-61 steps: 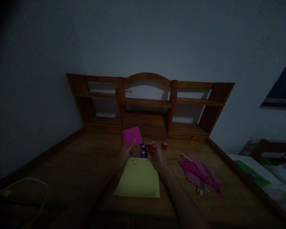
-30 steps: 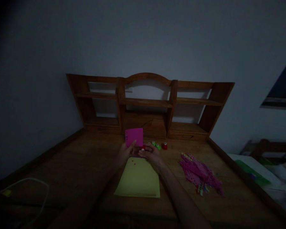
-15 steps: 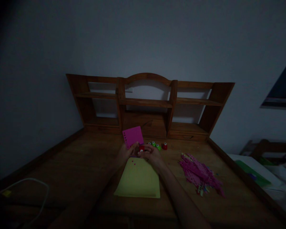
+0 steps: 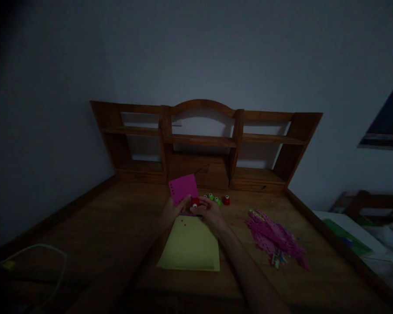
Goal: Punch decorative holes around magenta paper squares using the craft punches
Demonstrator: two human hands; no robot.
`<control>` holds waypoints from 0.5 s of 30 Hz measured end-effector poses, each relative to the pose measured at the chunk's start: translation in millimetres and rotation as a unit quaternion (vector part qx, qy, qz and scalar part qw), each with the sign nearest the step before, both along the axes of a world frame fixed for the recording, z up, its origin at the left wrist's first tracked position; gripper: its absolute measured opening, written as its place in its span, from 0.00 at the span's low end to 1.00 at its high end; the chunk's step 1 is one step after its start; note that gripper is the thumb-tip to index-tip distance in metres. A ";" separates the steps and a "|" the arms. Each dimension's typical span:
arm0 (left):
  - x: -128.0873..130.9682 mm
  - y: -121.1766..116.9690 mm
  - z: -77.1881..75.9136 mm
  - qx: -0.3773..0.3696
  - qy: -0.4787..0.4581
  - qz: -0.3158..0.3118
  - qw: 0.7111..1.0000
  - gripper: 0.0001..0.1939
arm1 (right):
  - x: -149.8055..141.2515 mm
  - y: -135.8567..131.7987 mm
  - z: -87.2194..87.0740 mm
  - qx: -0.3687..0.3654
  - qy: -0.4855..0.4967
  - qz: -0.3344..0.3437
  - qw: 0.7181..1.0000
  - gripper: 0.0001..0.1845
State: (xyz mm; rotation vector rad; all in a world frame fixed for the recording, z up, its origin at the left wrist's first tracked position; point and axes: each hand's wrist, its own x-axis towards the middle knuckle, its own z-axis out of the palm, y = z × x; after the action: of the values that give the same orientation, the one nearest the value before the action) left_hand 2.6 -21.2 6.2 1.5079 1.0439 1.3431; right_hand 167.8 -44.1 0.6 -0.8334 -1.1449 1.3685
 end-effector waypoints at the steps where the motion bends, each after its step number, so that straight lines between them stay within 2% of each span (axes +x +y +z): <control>1: 0.0 -0.3 0.6 0.000 0.002 0.000 1.000 0.20 | 0.0 -0.1 0.4 0.001 -0.002 0.002 1.000 0.27; 9: -1.3 0.6 1.1 0.018 -0.011 0.000 1.000 0.19 | 0.2 -1.2 4.2 -0.003 -0.023 -0.014 1.000 0.27; 15: -1.5 -1.8 3.8 -0.007 -0.006 0.011 1.000 0.20 | -0.1 -4.7 10.0 -0.005 -0.022 -0.013 1.000 0.29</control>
State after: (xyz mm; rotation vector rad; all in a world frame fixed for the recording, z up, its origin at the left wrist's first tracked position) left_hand 1.1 -23.1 10.0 1.4806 1.0620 1.3555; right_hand 167.7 -48.8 10.5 -0.8865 -1.1575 1.3411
